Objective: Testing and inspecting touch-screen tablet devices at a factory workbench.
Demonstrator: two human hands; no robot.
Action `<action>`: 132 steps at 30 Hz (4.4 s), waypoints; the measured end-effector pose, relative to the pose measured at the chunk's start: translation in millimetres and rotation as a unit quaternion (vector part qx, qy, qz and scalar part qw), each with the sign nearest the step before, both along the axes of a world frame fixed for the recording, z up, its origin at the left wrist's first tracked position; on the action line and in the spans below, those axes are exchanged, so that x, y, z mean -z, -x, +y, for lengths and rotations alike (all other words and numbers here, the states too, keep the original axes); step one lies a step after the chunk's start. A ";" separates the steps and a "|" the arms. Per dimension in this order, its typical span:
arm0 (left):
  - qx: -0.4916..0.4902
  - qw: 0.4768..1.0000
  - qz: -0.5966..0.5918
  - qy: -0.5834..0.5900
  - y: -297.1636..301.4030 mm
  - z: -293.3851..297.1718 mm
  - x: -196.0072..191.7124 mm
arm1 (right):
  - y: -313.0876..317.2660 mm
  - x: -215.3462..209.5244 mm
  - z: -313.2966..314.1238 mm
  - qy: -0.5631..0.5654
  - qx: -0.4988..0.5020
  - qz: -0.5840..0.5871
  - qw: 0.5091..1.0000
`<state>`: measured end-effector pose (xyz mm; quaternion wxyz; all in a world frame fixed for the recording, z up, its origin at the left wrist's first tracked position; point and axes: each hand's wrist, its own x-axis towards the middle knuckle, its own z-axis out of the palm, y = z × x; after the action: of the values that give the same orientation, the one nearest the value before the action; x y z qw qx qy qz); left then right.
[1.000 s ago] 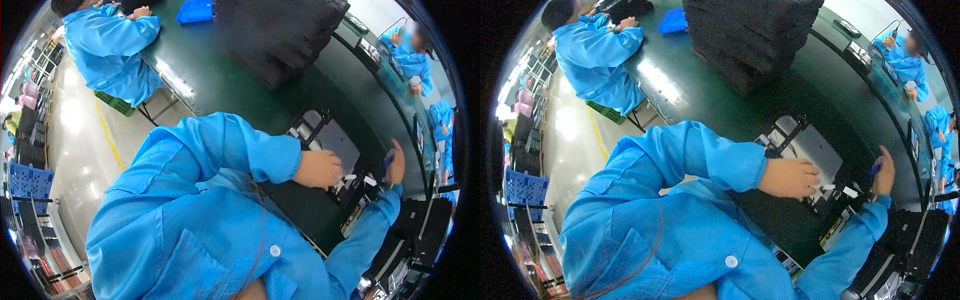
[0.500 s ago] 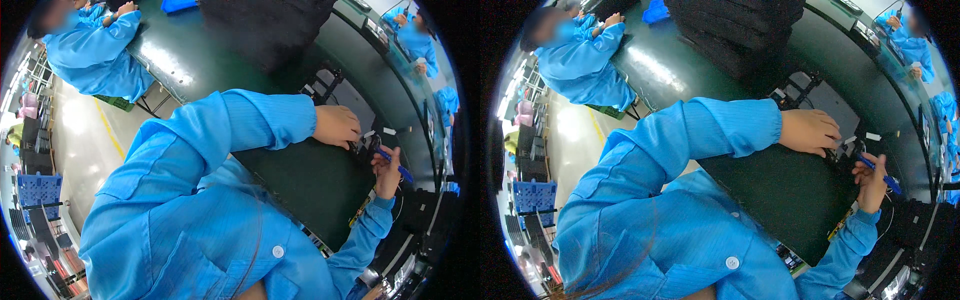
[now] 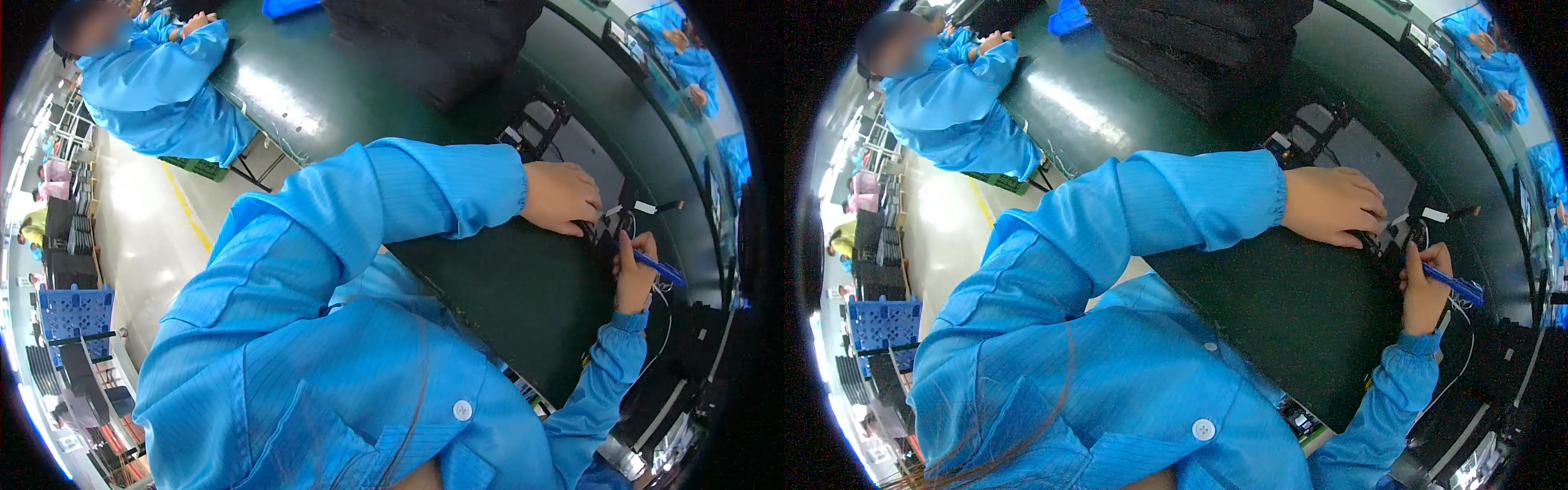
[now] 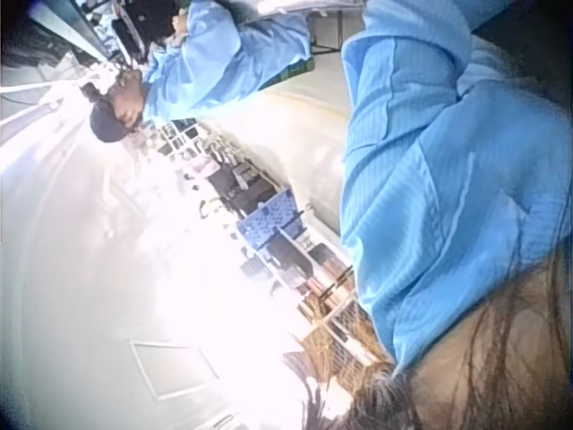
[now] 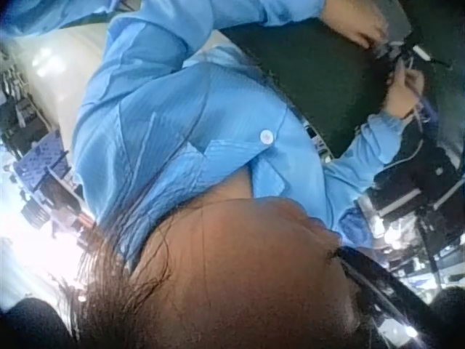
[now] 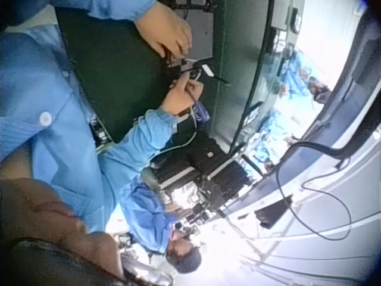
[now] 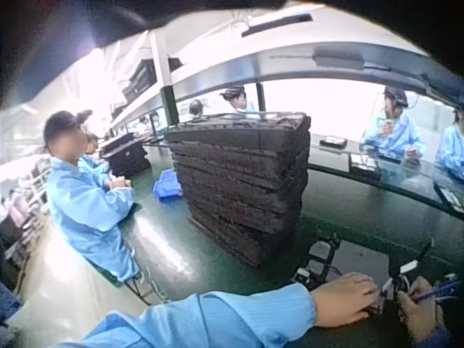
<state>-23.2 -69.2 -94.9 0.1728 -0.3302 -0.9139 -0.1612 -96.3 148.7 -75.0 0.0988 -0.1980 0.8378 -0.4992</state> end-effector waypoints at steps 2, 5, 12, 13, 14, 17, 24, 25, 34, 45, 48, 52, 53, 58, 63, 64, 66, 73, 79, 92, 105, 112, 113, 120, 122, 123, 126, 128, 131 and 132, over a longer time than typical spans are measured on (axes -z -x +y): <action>0.002 1.000 0.000 -0.004 -0.4 0.0 -1.0 | 0.6 -0.3 1.8 -0.011 -0.007 0.003 1.000; 0.006 1.000 0.002 -0.007 -3.1 -2.0 -2.3 | 2.7 -0.1 2.6 -0.003 -0.042 0.010 0.999; 0.016 1.000 0.000 0.019 5.7 -4.6 -3.7 | 19.5 -6.6 14.2 0.019 0.014 0.042 0.999; 0.022 0.999 -0.011 0.040 10.0 -5.4 -4.8 | 29.3 -5.4 20.4 0.015 0.031 0.095 0.995; 0.024 0.999 -0.009 0.040 15.0 -4.5 -6.1 | 34.8 -4.5 25.9 0.015 0.033 0.097 0.995; -0.077 0.991 -0.051 0.094 37.7 -8.6 -12.1 | 46.6 -6.0 35.9 -0.150 0.021 0.304 0.940; -0.263 0.964 -0.025 0.015 134.8 -32.3 19.0 | 59.6 -0.8 33.7 -0.244 -0.002 0.315 0.917; -0.278 0.960 -0.018 0.010 146.0 -32.7 19.9 | 61.8 -3.0 31.7 -0.252 -0.016 0.345 0.904; -0.355 0.934 0.027 -0.037 195.9 -27.0 23.2 | 110.9 -12.7 25.7 -0.420 -0.085 0.258 0.866; -0.031 0.850 0.463 -0.251 49.5 -27.0 -163.0 | 158.3 -10.3 74.8 -0.567 0.052 0.272 0.776; -0.150 0.878 0.340 -0.301 -60.2 -80.1 -196.2 | 138.5 -23.7 64.2 -0.641 0.092 0.201 0.735; -0.381 0.717 0.525 -0.254 -111.5 -162.0 -209.7 | 138.6 -73.6 -1.7 -0.349 0.031 0.278 0.894; -0.428 0.684 0.554 -0.205 -107.0 -195.9 -200.4 | 136.8 -87.6 -27.1 -0.241 0.003 0.295 0.925; -0.514 0.648 0.529 -0.190 -90.6 -261.8 -180.0 | 46.7 -137.5 -188.4 0.103 -0.138 0.052 0.984; -0.567 0.718 0.363 -0.178 -94.0 -289.8 -169.2 | -1.9 -160.4 -276.3 0.248 -0.225 -0.153 0.930; -0.540 0.709 0.421 -0.171 -98.0 -284.3 -171.6 | -12.6 -165.5 -278.7 0.290 -0.225 -0.183 0.912; -0.546 0.711 0.389 -0.213 -102.4 -286.5 -174.9 | -20.9 -165.2 -277.4 0.361 -0.240 -0.194 0.880; -0.311 0.654 0.488 -0.488 -129.4 -202.0 -208.2 | -4.9 -188.5 -229.3 0.500 -0.248 -0.202 0.805; 0.165 0.628 -0.032 -0.760 -137.4 -155.3 -206.4 | -30.6 -163.6 -53.3 0.474 0.036 0.027 0.879; -0.072 0.496 -0.587 -0.636 -134.2 -53.6 -43.3 | -124.6 -15.5 88.0 0.359 0.194 -0.195 0.892; -0.246 0.963 0.065 -0.085 -142.5 -62.7 -53.7 | -128.7 -7.2 95.6 0.388 0.217 -0.236 0.864; 0.066 0.974 0.210 -0.055 -140.8 -43.1 -71.6 | -110.0 -20.6 106.4 0.289 0.137 -0.308 0.896; 0.110 0.964 0.233 -0.063 -141.1 -43.3 -69.4 | -106.7 -25.6 98.4 0.288 0.132 -0.310 0.896; 0.151 0.935 0.318 -0.030 -142.6 -27.5 -88.6 | -122.5 -95.6 46.0 -0.169 -0.202 0.312 0.913; 0.143 0.936 0.322 -0.020 -145.9 -25.6 -88.6 | -121.3 -95.2 36.6 -0.145 -0.276 0.262 0.913; 0.147 0.933 0.329 -0.017 -144.3 -23.4 -89.8 | -122.3 -95.4 37.2 -0.148 -0.270 0.265 0.914; 0.154 0.930 0.332 -0.024 -145.8 -14.7 -90.6 | -128.0 -102.1 36.6 -0.122 -0.266 0.220 0.931; 0.161 0.928 0.336 -0.023 -144.6 -13.4 -93.2 | -127.0 -106.0 38.7 -0.126 -0.266 0.220 0.930; 0.155 0.932 0.327 -0.026 -147.8 -13.8 -93.4 | -125.0 -98.1 39.4 -0.112 -0.267 0.173 0.941; 0.151 0.939 0.308 -0.029 -149.1 -15.8 -95.0 | -124.3 -95.7 39.1 -0.097 -0.259 0.130 0.952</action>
<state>125.8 -85.0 0.1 0.4288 -0.4925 -0.7504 -0.1018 28.0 187.8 20.7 0.1336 -0.4611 0.8076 -0.3425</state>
